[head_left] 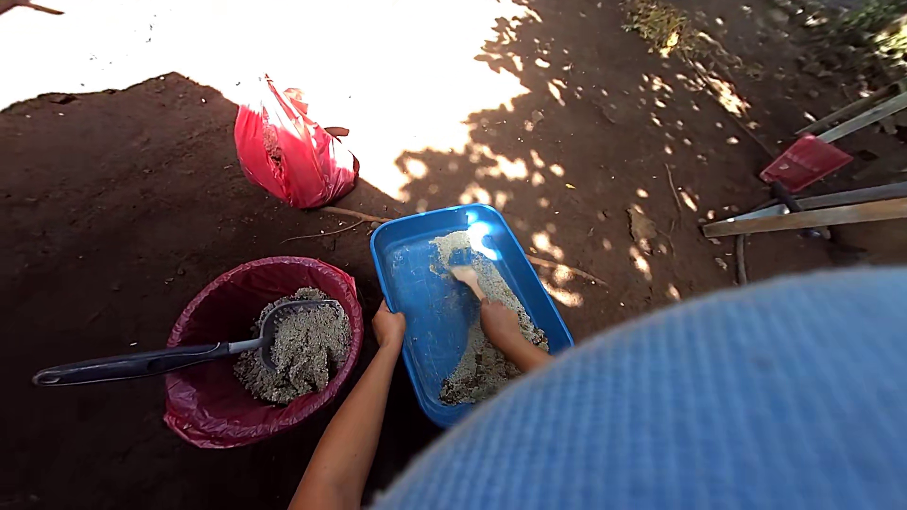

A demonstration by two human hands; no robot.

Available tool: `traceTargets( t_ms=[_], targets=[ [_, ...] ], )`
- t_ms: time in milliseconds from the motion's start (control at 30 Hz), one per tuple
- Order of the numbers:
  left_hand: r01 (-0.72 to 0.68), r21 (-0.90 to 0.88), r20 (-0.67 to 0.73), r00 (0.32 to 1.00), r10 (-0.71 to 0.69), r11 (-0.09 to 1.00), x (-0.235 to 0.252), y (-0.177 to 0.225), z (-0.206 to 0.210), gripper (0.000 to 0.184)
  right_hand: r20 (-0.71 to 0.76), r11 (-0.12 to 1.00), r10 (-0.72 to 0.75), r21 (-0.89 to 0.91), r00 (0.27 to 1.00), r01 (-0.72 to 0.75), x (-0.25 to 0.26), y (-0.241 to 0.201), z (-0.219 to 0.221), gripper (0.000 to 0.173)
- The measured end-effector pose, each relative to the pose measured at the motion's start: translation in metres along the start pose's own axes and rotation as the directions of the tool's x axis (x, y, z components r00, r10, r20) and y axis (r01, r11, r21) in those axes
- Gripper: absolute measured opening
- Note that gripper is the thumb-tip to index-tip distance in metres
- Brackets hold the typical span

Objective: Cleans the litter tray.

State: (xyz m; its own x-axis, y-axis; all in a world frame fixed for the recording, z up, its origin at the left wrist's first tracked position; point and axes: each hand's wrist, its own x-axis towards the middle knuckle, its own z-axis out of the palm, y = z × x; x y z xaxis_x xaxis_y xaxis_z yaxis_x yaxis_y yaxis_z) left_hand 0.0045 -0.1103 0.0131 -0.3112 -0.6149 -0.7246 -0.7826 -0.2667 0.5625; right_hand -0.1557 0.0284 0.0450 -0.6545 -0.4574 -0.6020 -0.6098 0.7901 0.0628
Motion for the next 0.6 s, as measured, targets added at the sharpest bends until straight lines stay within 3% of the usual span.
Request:
traceTargets(
  t_ms=[67,100,167,233,367,433,600],
  targets=[
    [-0.147,-0.053,-0.300,0.946,0.125,0.988,0.019,-0.010,0.025,0.045,-0.068,0.996,0.039,0.076,0.997,-0.034,0.045,-0.014,-0.025,0.033],
    [-0.172,-0.039,-0.321,0.935,0.151,0.984,0.026,-0.010,0.027,0.047,-0.090,0.994,0.056,0.104,0.994,-0.047,0.060,-0.025,-0.037,0.031],
    [-0.162,-0.012,-0.279,0.948,0.153,0.987,0.025,-0.006,0.023,0.054,-0.074,0.988,0.063,0.148,0.995,-0.051,0.060,-0.044,-0.048,0.029],
    [-0.170,0.003,-0.259,0.952,0.165,0.985,0.015,0.001,0.025,0.059,-0.055,0.990,0.017,0.144,0.998,-0.009,0.029,-0.048,-0.039,0.029],
    [-0.185,-0.011,-0.234,0.956,0.177,0.983,0.008,0.005,0.022,0.063,0.047,0.997,-0.062,-0.034,0.997,0.064,-0.051,-0.046,0.004,0.042],
    [-0.196,-0.022,-0.231,0.955,0.186,0.980,0.007,0.008,0.021,0.063,0.054,0.998,-0.055,-0.036,0.997,0.057,-0.045,-0.043,0.001,0.044],
    [-0.243,-0.038,-0.248,0.942,0.226,0.969,-0.004,0.011,0.025,0.064,-0.018,0.987,0.069,0.145,0.997,-0.066,0.036,-0.052,-0.061,0.036]
  ],
)
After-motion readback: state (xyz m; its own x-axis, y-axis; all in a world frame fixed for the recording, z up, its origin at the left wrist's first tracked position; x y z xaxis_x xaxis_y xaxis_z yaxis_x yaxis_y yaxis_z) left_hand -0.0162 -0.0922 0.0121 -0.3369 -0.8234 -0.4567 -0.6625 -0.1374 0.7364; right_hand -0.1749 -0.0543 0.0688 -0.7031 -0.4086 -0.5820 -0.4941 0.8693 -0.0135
